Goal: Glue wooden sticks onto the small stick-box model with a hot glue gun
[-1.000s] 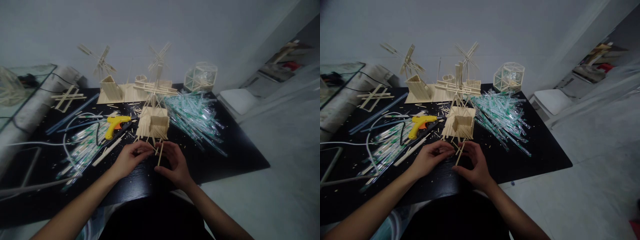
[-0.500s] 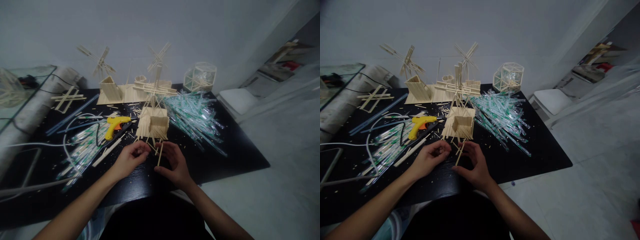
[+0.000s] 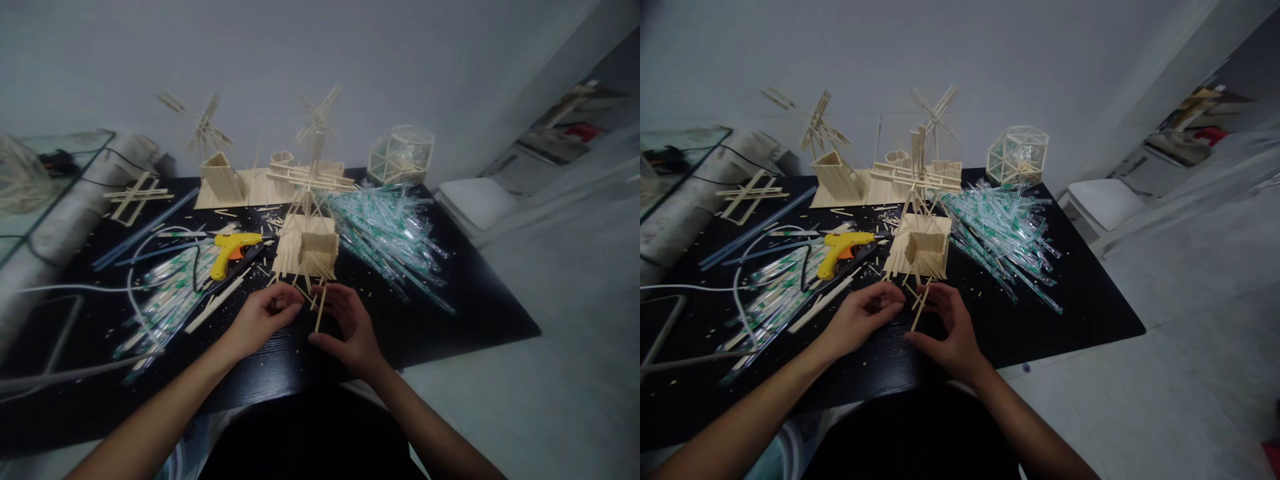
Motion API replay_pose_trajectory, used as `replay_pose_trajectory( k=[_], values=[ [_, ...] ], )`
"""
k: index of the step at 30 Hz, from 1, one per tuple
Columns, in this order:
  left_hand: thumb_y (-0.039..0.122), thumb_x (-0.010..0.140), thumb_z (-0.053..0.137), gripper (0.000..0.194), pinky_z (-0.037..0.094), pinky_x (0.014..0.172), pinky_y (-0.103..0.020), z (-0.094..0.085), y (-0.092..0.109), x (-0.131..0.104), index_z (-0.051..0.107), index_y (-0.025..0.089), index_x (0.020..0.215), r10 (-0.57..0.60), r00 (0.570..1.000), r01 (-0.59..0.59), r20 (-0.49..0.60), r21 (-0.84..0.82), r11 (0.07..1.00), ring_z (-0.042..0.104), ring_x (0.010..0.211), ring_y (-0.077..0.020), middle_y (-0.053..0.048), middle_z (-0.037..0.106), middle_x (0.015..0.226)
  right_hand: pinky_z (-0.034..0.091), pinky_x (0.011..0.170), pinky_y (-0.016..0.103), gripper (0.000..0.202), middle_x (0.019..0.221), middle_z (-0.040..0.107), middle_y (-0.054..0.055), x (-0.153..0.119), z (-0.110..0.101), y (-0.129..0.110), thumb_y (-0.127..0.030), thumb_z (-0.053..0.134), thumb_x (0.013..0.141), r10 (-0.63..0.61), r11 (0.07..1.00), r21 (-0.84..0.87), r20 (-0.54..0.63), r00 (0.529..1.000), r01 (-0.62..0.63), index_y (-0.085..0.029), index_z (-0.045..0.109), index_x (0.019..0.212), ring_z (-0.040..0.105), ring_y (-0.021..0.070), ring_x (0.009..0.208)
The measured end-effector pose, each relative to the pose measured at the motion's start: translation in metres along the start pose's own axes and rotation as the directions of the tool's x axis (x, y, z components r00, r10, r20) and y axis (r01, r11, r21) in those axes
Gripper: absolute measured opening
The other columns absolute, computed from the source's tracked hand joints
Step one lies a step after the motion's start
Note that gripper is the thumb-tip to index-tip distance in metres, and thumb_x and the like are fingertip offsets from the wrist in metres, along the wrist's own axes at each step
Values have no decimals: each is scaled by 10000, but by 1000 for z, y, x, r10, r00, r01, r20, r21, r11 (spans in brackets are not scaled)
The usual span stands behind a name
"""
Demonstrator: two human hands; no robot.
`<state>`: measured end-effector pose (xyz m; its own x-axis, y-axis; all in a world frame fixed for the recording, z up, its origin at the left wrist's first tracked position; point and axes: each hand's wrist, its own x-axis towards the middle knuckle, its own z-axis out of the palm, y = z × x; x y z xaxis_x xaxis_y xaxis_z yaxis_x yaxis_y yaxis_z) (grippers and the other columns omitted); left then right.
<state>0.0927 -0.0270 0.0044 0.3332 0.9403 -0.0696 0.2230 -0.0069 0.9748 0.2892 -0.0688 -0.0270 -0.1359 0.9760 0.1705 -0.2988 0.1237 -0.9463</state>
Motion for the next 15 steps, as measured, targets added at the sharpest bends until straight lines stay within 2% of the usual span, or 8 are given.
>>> replay_pose_trajectory(
  k=[4, 9, 15],
  values=[
    [338, 856, 663, 172, 381, 582, -226, -1, 2, 0, 674, 168, 884, 13, 1000, -13, 5, 23, 1000, 486, 612, -109, 35, 552, 661, 536, 1048, 449, 731, 1373, 630, 95, 0, 0, 0, -188, 915, 693, 9, 1000, -7, -5, 1000, -9, -291, 532, 1306, 598, 270, 1291],
    [319, 862, 675, 149, 420, 616, -237, -1, 4, 0, 689, 173, 889, 37, 999, -36, -11, 22, 999, 538, 655, -118, 12, 631, 726, 544, 1041, 450, 739, 1364, 634, 94, 1, 0, 1, -186, 922, 680, 0, 1000, -6, -2, 1000, 0, -292, 537, 1301, 608, 268, 1275],
    [318, 873, 674, 144, 460, 655, -251, 0, 1, 0, 703, 185, 920, 35, 999, -35, 17, -13, 999, 589, 693, -127, 2, 683, 781, 547, 1043, 456, 734, 1370, 631, 89, 1, 0, 2, -185, 915, 689, 2, 1000, -10, -3, 1000, -2, -300, 537, 1307, 614, 267, 1267]
  ],
)
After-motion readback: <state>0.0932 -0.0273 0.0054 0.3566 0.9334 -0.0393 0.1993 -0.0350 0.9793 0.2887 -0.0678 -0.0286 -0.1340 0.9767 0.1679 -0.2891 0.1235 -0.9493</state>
